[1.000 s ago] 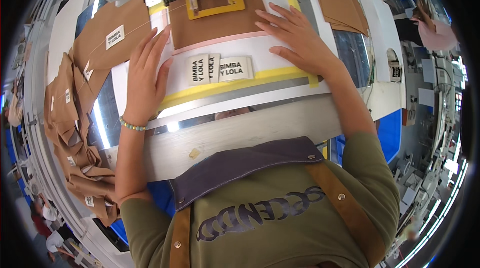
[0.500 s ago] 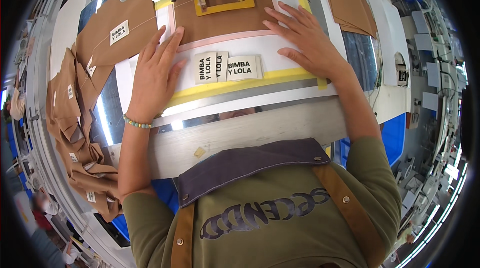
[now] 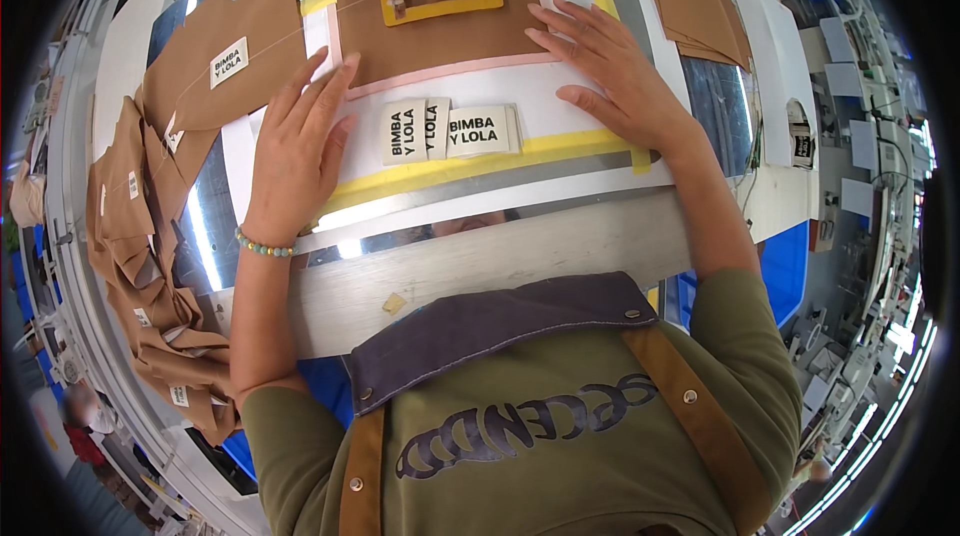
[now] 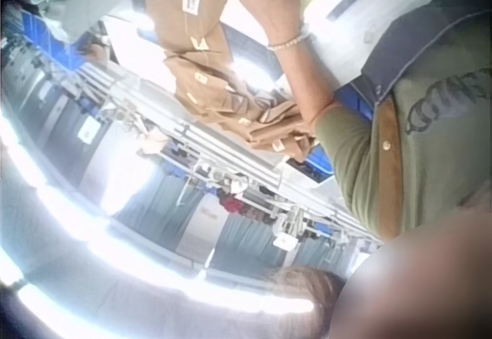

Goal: Sewing 'Bimba y Lola' labels onto leather or fabric panels using an industrial sewing machine.

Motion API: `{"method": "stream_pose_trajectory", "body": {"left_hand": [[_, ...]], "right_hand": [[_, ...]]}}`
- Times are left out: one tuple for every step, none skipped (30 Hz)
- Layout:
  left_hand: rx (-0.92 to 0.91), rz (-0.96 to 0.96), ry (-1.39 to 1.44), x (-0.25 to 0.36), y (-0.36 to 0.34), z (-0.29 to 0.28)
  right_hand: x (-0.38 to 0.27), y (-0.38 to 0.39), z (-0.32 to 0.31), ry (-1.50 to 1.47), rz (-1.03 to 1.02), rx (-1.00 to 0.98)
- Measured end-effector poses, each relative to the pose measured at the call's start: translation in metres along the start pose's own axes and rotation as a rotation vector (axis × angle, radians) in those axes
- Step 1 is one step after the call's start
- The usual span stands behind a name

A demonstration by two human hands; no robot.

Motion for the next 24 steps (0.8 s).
{"method": "stream_pose_trajectory", "body": {"left_hand": [[0.051,0.017,0.003,0.004,-0.0027,-0.0007],[0.101,0.034,0.004,0.007,-0.0044,-0.0025],[0.099,0.032,0.005,0.0055,-0.0029,-0.0019],[0.042,0.036,0.016,0.003,-0.0003,0.0009],[-0.014,0.041,0.025,0.002,0.0004,0.0027],[-0.015,0.04,0.024,0.002,0.0008,0.0014],[-0.028,0.023,0.018,0.0019,0.0009,-0.0005],[-0.041,0.006,0.013,0.0016,0.0007,-0.0013],[-0.041,0.005,0.013,0.0017,0.0005,-0.0013],[-0.034,0.006,0.015,0.0017,0.0002,-0.0013],[-0.026,0.007,0.021,0.0018,0.0008,-0.0004],[-0.027,0.006,0.025,0.0012,0.0017,0.0007],[-0.03,-0.005,0.026,-0.0006,0.0027,0.0019],[-0.036,-0.018,0.029,-0.0008,0.0036,0.0028],[-0.039,-0.021,0.036,-0.0011,0.0035,0.003],[-0.035,-0.013,0.029,-0.0015,0.0026,0.0024],[-0.03,-0.004,0.023,-0.0018,0.002,0.002],[-0.032,-0.006,0.029,-0.0019,0.0028,0.0026],[-0.021,0.0,0.04,-0.0014,0.0036,0.0026],[-0.01,0.009,0.051,-0.0014,0.003,0.0027],[-0.01,0.011,0.056,-0.0009,0.002,0.0031],[0.022,0.037,0.049,0.0005,0.0008,0.0019],[0.053,0.062,0.041,0.0028,-0.0007,-0.0002],[0.053,0.062,0.044,0.0059,-0.0015,-0.0017]], "right_hand": [[0.0004,0.0004,0.0,0.0,0.001,-0.002],[-0.0003,0.0006,0.0006,0.05,-0.02,-0.031],[-0.0008,0.0011,0.0017,0.1,-0.042,-0.061],[-0.0008,0.0018,0.0021,0.099,-0.04,-0.062],[-0.0001,0.0017,0.0023,0.1,-0.045,-0.06],[0.0001,0.0016,0.0025,0.101,-0.049,-0.058],[-0.0006,0.0015,0.0029,0.099,-0.049,-0.058],[-0.0015,0.0017,0.0034,0.108,-0.047,-0.062],[-0.0019,0.0019,0.0038,0.116,-0.045,-0.067],[-0.0015,0.0019,0.004,0.115,-0.045,-0.067],[-0.0012,0.0024,0.0038,0.108,-0.04,-0.065],[-0.0008,0.003,0.0037,0.101,-0.036,-0.063],[0.0002,0.003,0.0042,0.101,-0.033,-0.067],[0.001,0.0035,0.0033,0.097,-0.041,-0.064],[0.0018,0.0041,0.0027,0.093,-0.049,-0.061],[0.0022,0.0042,0.003,0.093,-0.045,-0.068],[0.0019,0.0028,0.0034,0.09,-0.05,-0.07],[0.0013,0.0022,0.0038,0.088,-0.056,-0.071],[0.001,0.0029,0.0041,0.089,-0.053,-0.077],[0.0007,0.003,0.0042,0.078,-0.049,-0.071],[-0.0002,0.0028,0.004,0.066,-0.047,-0.064],[-0.0013,0.0022,0.0039,0.069,-0.044,-0.066],[-0.0031,0.0013,0.0035,0.103,-0.05,-0.037],[-0.0057,-0.0004,0.0032,0.137,-0.057,-0.009]]}}
Point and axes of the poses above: each hand's wrist, its own y-axis away from the middle knuckle, its own z-axis out of the palm, x = y × z, the point moved 4 cm from there along -y, towards the middle knuckle, and after that the axes turned 12 degrees about x, right-handed, at the moved point
